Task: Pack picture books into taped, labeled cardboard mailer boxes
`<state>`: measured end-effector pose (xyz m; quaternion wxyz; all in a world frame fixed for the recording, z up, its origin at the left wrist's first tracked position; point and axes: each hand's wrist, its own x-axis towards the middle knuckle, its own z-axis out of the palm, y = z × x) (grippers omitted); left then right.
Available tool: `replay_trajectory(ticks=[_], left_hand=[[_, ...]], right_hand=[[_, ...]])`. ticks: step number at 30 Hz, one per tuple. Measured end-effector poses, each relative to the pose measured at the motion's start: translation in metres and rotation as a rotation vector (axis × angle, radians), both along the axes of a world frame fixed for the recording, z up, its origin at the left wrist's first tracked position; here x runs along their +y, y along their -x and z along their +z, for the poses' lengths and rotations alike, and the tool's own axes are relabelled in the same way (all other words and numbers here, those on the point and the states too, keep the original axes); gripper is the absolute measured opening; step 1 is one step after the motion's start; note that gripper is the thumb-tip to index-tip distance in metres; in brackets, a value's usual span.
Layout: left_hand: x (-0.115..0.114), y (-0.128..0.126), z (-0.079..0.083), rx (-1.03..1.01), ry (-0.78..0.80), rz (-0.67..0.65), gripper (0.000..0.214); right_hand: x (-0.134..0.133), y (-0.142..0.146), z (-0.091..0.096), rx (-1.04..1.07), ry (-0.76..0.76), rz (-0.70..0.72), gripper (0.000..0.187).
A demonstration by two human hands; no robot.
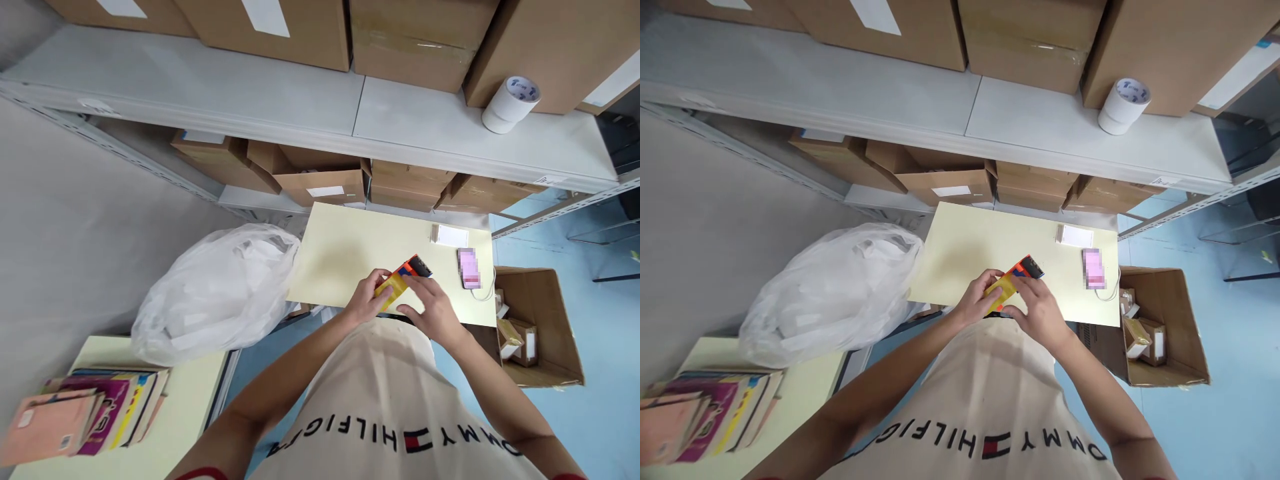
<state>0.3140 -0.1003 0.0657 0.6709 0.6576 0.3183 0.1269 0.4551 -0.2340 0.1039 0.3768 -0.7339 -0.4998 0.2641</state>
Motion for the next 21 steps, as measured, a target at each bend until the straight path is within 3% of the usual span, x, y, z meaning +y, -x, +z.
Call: replay_trajectory(ticks=[2, 6, 11, 15, 21], left_hand=[[-0.003, 0.002, 0.003, 0.014, -0.108, -0.023, 0.033], [-0.008, 0.007, 0.004, 0.021, -0.271, -0.107, 0.035], [-0.011, 0.012, 0.002, -0.025, -0.270, -0.217, 0.037], [-0.012, 0.014, 0.002, -0.021, -0.251, -0.187, 0.040], [-0.014, 0.019, 0.004, -0.016, -0.250, -0.040, 0.042]], right_hand=[[0.012, 0.003, 0.006, -0.007, 0.068, 0.105, 0.045], [0.023, 0.003, 0.010, -0.009, 0.196, 0.137, 0.034], [0.020, -0.001, 0.017, 0.140, 0.251, 0.198, 0.022], [0.016, 0.002, 0.022, 0.191, 0.206, 0.025, 0.012], [0.005, 0.004, 0.024, 0.056, 0.107, -0.322, 0.022]])
